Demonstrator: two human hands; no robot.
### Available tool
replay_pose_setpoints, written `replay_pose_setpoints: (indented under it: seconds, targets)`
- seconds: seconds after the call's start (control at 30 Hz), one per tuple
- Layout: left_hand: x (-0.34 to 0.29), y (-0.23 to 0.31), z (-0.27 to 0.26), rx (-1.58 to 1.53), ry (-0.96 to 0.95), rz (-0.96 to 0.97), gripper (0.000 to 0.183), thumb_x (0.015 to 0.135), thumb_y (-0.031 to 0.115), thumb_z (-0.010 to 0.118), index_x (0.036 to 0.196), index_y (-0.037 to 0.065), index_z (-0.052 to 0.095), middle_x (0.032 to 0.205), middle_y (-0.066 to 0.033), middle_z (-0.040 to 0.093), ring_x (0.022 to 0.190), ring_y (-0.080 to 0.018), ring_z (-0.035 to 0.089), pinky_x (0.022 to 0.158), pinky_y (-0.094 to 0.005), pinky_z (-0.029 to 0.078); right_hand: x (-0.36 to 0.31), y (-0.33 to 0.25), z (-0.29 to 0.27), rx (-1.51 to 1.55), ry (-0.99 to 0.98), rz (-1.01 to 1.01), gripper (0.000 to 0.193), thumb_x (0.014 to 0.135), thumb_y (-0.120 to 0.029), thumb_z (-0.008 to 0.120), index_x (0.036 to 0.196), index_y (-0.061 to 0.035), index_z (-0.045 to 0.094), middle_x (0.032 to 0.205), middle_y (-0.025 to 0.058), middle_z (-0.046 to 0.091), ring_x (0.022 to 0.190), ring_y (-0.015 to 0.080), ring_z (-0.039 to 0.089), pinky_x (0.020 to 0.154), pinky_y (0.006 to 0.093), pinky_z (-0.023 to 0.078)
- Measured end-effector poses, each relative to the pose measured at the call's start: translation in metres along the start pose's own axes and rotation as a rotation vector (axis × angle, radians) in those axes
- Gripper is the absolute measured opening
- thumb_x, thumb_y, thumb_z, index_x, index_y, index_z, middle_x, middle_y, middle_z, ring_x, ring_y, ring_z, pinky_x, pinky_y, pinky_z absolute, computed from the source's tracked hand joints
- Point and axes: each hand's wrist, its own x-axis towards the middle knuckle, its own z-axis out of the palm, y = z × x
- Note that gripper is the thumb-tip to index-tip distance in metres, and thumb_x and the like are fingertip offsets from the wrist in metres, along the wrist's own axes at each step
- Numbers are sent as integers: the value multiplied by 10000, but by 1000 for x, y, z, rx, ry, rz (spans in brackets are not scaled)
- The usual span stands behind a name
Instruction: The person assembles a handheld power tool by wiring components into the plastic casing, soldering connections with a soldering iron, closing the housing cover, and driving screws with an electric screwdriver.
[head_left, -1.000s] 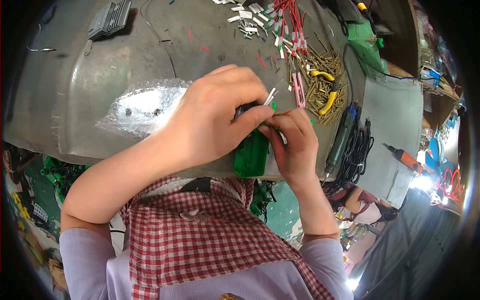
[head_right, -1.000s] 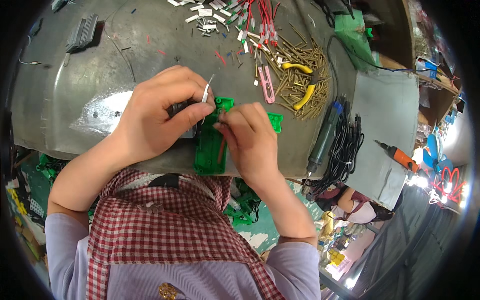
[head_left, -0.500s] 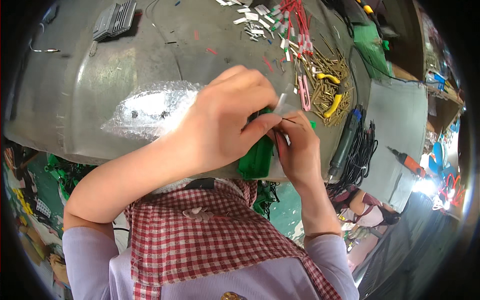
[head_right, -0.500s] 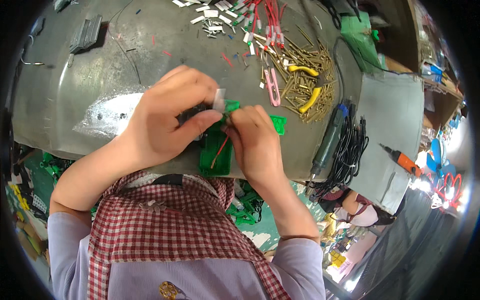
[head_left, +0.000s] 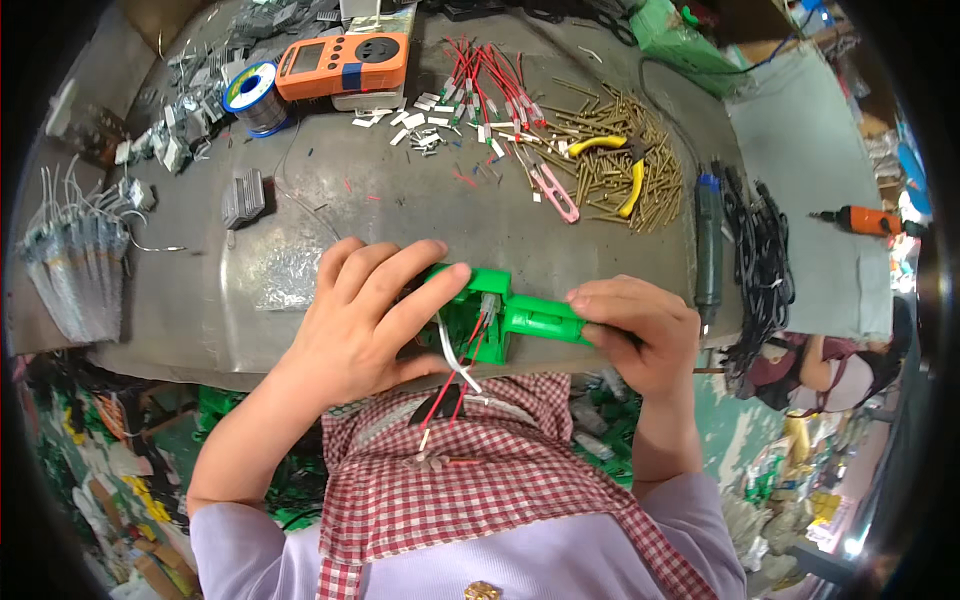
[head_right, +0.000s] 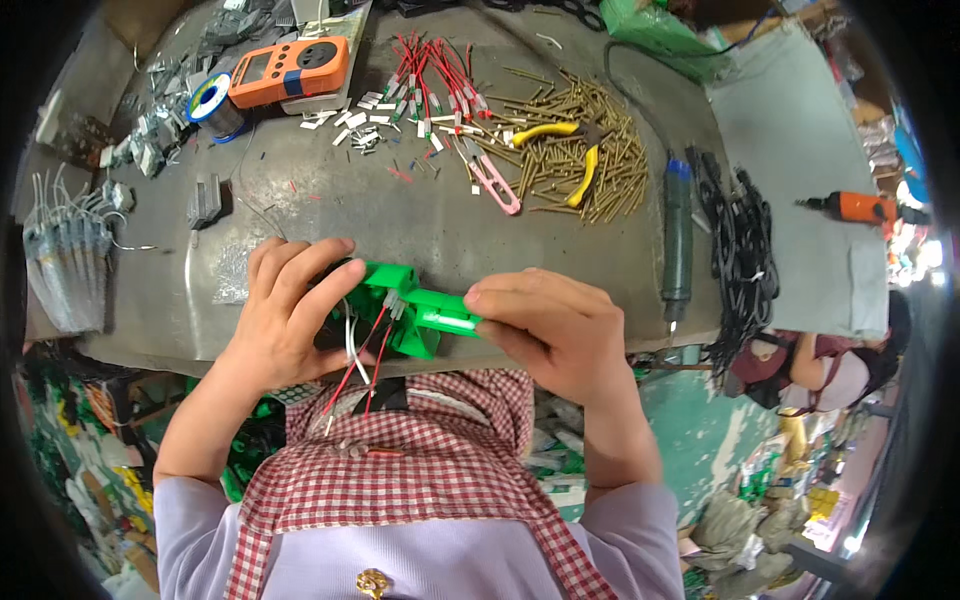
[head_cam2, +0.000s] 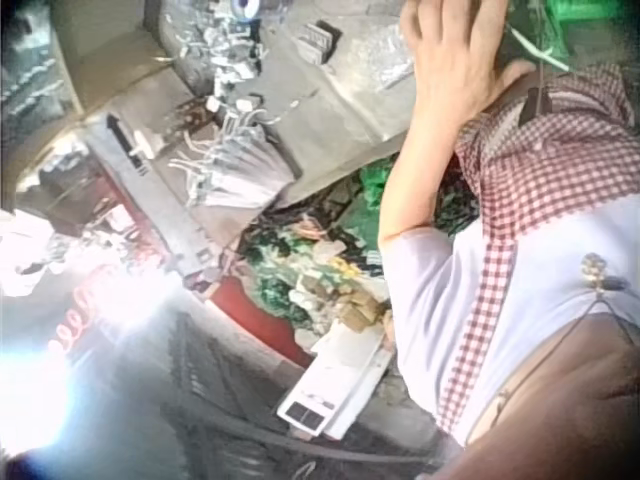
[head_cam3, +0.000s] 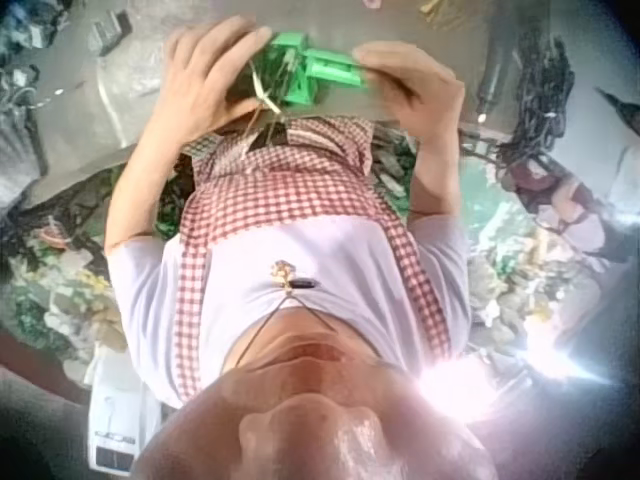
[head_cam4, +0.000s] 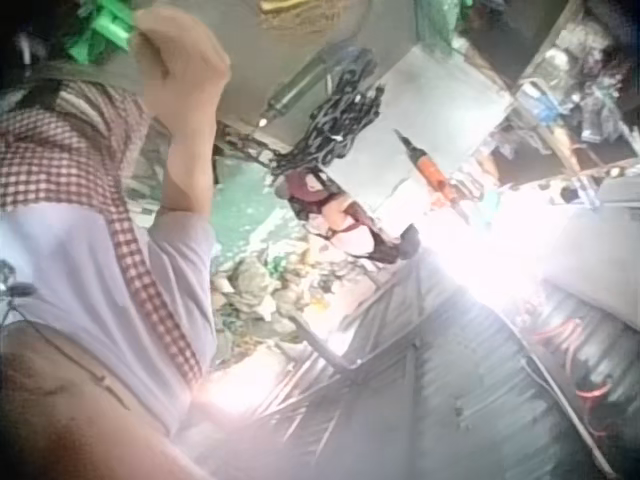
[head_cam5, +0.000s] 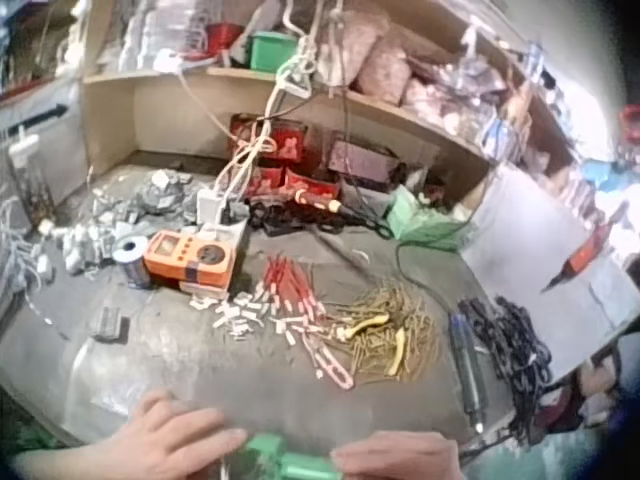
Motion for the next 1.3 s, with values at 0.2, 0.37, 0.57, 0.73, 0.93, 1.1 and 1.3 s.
replay_pose_setpoints:
  seconds: [0.2,0.37,0.57,0.73,0.93,1.1,1.3]
  targets:
    - [19,34,-14,-54,-51,-143,647,753,434,697,1223,23,529,1175,-153,562,1046,-347,541,930,-453,383,-8,-9,7,-44,27,-268,324,653,-5,777,949,-26,648,873,95,649,650,242,620,532,316,502]
    - [34,36,-24,-169,-214,-205,447,807,333,660,1114,16,589,1024,-134,611,939,-318,571,847,-396,402,-16,-10,13,-38,90,-286,313,664,-37,775,940,7,635,870,114,624,659,242,614,530,318,502]
    - [32,42,-15,-84,-73,-233,334,773,256,698,1027,55,614,902,-77,622,850,-269,590,825,-374,377,-20,-23,25,-86,228,-247,251,686,-39,728,907,9,620,810,102,592,639,231,598,521,322,501]
    - [52,35,-19,-100,-192,-131,404,748,262,723,1068,53,594,888,-91,611,861,-291,589,871,-401,387,-15,-12,20,-43,207,-125,161,729,-40,738,867,-23,657,785,82,643,650,230,645,554,307,507]
    - [53,30,-13,-70,-227,-202,424,705,208,765,1059,47,595,885,-110,613,881,-325,586,839,-417,425,-10,-15,20,-37,267,-27,131,762,-54,717,857,-39,628,748,83,580,635,244,617,543,343,488]
    - [65,19,-5,-432,-215,-312,447,762,180,753,1156,42,592,926,-99,603,907,-262,609,806,-351,473,-5,23,5,168,109,358,107,839,-111,651,893,-19,639,820,118,621,703,274,625,641,358,483]
    - [31,0,39,-748,-97,-713,128,900,48,626,1016,-5,638,1035,-47,626,988,-112,568,889,-264,444,-13,58,23,-259,129,88,120,775,-73,684,865,-10,637,873,88,608,880,236,577,785,346,453]
